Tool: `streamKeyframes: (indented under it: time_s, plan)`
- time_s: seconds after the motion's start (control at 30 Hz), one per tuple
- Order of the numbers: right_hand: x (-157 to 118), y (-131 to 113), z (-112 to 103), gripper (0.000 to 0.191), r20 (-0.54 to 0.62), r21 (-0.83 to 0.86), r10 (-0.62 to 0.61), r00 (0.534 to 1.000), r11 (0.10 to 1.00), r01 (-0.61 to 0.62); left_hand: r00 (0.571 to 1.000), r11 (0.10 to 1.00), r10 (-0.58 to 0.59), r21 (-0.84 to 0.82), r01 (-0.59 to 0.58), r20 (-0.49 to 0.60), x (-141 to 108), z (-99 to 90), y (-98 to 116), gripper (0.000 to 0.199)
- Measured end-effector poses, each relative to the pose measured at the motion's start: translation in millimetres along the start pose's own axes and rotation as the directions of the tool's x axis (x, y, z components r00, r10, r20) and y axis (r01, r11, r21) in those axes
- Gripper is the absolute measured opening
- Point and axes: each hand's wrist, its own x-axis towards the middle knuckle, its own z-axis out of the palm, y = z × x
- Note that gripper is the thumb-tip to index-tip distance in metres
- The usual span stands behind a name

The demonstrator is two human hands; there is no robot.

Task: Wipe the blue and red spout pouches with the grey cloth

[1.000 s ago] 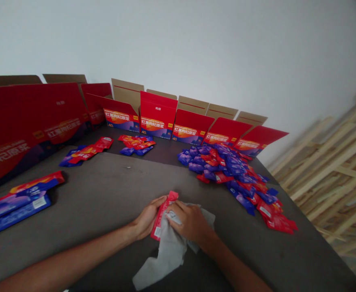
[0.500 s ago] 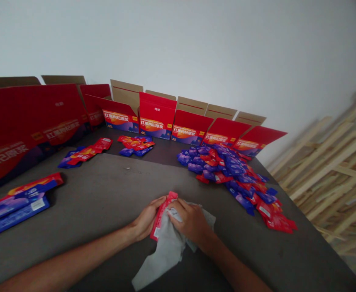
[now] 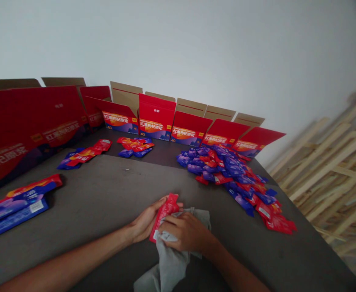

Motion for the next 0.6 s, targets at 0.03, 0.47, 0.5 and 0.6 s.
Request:
streamKeyframes:
  time_s: [0.03, 0.47, 0.5, 0.6]
  plan:
    - [-0.9, 0.7, -0.2, 0.028, -0.005, -0.009, -0.014, 1.000, 1.000, 0.014, 1.000, 1.000, -0.029, 0.003, 0.029, 0.010, -0.4, -0.4, 0.5, 0.049]
    - [-1.2, -0.8, -4.4, 0.031, -0.075, -0.079, -0.133, 0.988, 0.989, 0.127, 0.956, 0.961, 0.257, 0.145, -0.236, -0.140, -12.5, 4.2, 48.2, 0.038]
    - [-0.9, -1.2, -4.5, 0.032, -0.074, -0.078, -0.139, 0.988, 0.988, 0.133, 0.950, 0.952, 0.277, 0.176, -0.251, -0.144, -12.8, 4.0, 50.8, 0.039]
    - [-0.5, -1.6, -5.8, 0.034, -0.068, -0.088, -0.143, 0.987, 0.987, 0.136, 0.914, 0.892, 0.378, 0.321, -0.317, -0.147, -12.1, 2.0, 55.9, 0.045]
